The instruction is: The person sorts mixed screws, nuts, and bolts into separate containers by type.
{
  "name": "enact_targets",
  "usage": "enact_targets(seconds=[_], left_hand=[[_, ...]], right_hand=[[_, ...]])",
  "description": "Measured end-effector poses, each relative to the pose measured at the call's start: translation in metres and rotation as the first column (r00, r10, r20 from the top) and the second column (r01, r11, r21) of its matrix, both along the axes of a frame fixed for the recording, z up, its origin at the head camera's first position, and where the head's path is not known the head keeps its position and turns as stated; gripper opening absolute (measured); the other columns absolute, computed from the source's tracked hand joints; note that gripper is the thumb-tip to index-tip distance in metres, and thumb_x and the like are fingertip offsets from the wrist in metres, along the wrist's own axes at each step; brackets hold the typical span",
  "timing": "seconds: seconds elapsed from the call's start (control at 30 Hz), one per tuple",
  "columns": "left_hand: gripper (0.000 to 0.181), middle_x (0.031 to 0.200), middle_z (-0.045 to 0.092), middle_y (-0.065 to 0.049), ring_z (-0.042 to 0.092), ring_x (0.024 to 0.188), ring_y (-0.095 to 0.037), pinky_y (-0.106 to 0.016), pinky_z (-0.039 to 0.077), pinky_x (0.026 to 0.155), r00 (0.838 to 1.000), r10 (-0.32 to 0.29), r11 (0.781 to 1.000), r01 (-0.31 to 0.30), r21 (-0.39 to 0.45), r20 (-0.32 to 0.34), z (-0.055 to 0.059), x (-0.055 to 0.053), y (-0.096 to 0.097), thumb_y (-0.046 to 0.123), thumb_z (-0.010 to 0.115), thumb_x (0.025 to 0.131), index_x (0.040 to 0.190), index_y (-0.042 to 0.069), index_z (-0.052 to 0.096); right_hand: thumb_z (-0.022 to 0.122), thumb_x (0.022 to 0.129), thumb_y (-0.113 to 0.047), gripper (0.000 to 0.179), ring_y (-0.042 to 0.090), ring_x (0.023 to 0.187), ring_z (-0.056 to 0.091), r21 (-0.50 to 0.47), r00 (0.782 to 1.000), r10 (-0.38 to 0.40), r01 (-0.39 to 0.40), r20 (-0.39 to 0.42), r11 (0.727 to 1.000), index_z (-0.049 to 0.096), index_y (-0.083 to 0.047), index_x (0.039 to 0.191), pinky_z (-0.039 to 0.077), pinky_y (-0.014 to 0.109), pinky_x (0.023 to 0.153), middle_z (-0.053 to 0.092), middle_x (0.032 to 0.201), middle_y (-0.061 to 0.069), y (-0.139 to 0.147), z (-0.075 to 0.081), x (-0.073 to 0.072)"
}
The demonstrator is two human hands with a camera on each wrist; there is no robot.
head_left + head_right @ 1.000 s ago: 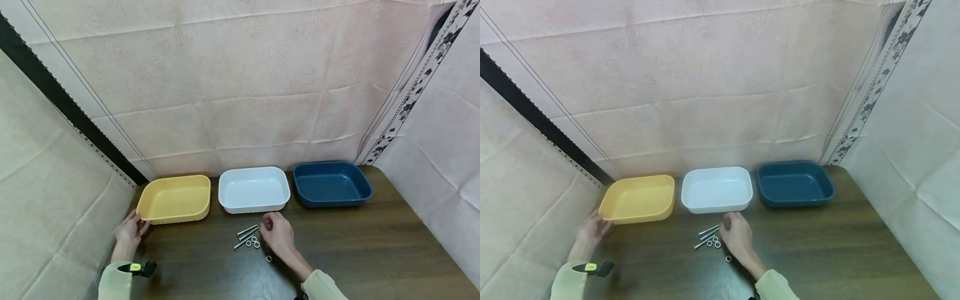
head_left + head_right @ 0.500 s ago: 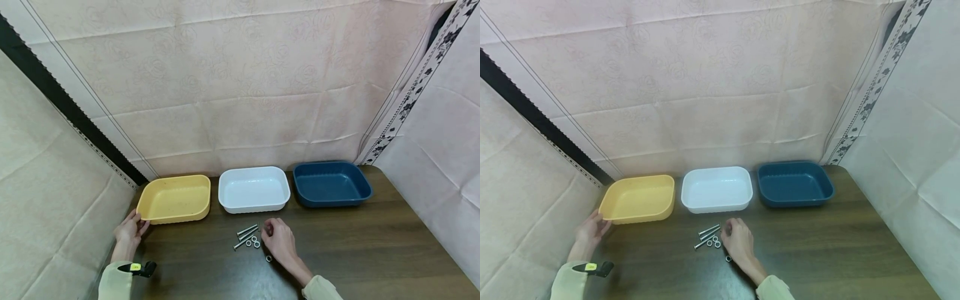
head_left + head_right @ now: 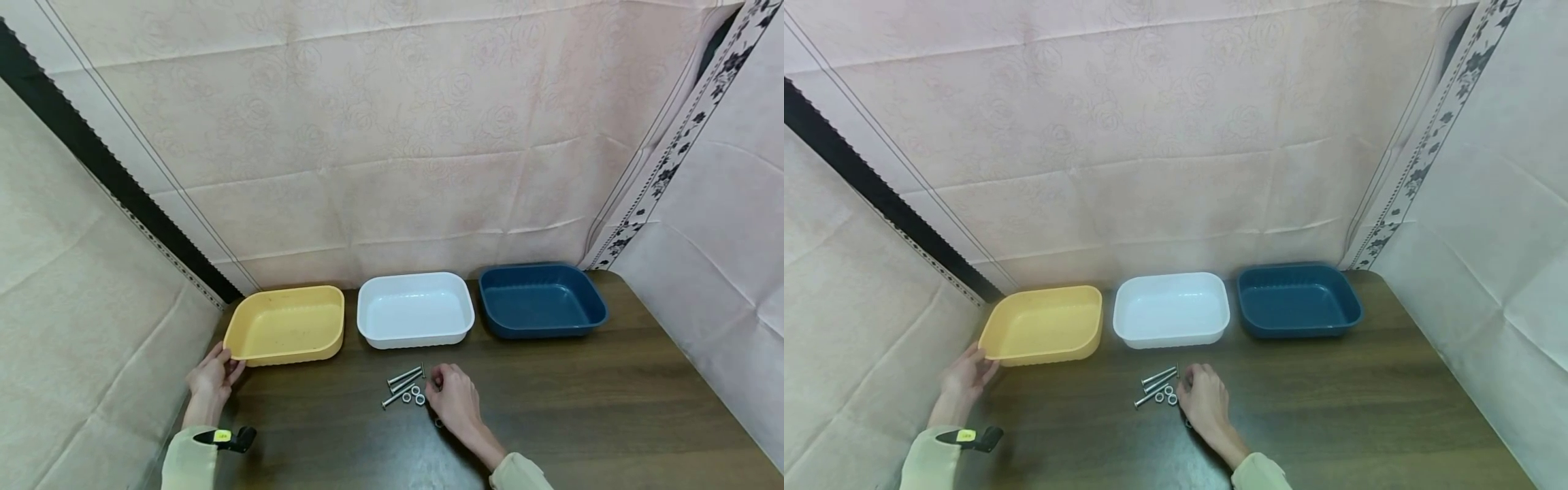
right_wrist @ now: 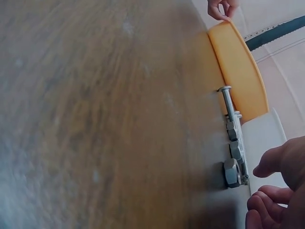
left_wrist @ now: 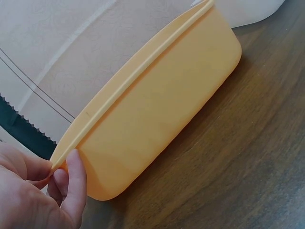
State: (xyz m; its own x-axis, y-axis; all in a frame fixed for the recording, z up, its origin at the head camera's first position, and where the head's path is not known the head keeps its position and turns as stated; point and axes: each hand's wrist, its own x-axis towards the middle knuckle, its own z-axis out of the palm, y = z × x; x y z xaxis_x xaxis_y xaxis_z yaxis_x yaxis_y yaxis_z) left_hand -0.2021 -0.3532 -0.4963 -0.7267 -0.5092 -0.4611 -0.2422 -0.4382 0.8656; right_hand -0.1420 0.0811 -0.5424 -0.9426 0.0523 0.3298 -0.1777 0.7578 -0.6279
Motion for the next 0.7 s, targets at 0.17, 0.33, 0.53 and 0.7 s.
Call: enact_targets(seconds=[0.17, 0.33, 0.53, 0.7], left_hand=[[0.054, 0.079, 0.064, 0.004, 0.061, 0.068, -0.008, -0.025, 0.059, 0.073, 1.0, -0.002, 1.0, 0.002, 0.009, -0.007, 0.0005, 0.0003, 0.0004, 0.007, 0.053, 0.103, 0.155, 0.012, 0.038], [0.054, 0.08, 0.064, 0.003, 0.061, 0.069, -0.009, -0.025, 0.059, 0.072, 1.0, 0.006, 1.0, -0.006, 0.019, -0.007, 0.0015, -0.0005, 0.0006, 0.008, 0.054, 0.103, 0.155, 0.013, 0.038], [0.054, 0.08, 0.064, 0.003, 0.061, 0.069, -0.009, -0.025, 0.059, 0.072, 1.0, -0.009, 1.0, 0.009, 0.025, -0.007, 0.003, 0.0005, 0.0, 0.008, 0.053, 0.103, 0.155, 0.013, 0.038], [0.055, 0.079, 0.064, 0.003, 0.061, 0.068, -0.009, -0.025, 0.06, 0.071, 1.0, -0.02, 0.999, 0.02, 0.041, -0.021, 0.0037, 0.0016, -0.0002, 0.007, 0.052, 0.103, 0.156, 0.012, 0.036]], right_hand=[[0.08, 0.076, -0.009, 0.014, 0.014, 0.066, 0.056, 0.0, 0.999, -0.01, 0.01, 0.035, 1.0, 0.069, -0.008, 0.084, 0.05, 0.034, 0.055, 0.057, 0.077, -0.001, -0.0009, -0.0016, -0.0012], [0.08, 0.077, -0.01, 0.014, 0.014, 0.066, 0.056, 0.01, 0.999, -0.014, 0.013, 0.045, 1.0, 0.068, -0.008, 0.084, 0.05, 0.033, 0.054, 0.057, 0.077, -0.001, -0.0021, -0.0041, -0.0029], [0.08, 0.077, -0.011, 0.014, 0.015, 0.064, 0.055, 0.029, 0.999, -0.028, 0.026, 0.041, 0.999, 0.067, -0.009, 0.081, 0.049, 0.034, 0.052, 0.056, 0.075, -0.002, -0.0043, -0.0059, -0.0044], [0.08, 0.077, -0.012, 0.014, 0.014, 0.063, 0.053, 0.035, 0.998, -0.031, 0.03, 0.046, 0.999, 0.066, -0.01, 0.08, 0.047, 0.034, 0.051, 0.055, 0.074, -0.003, -0.0054, -0.0073, -0.0048]])
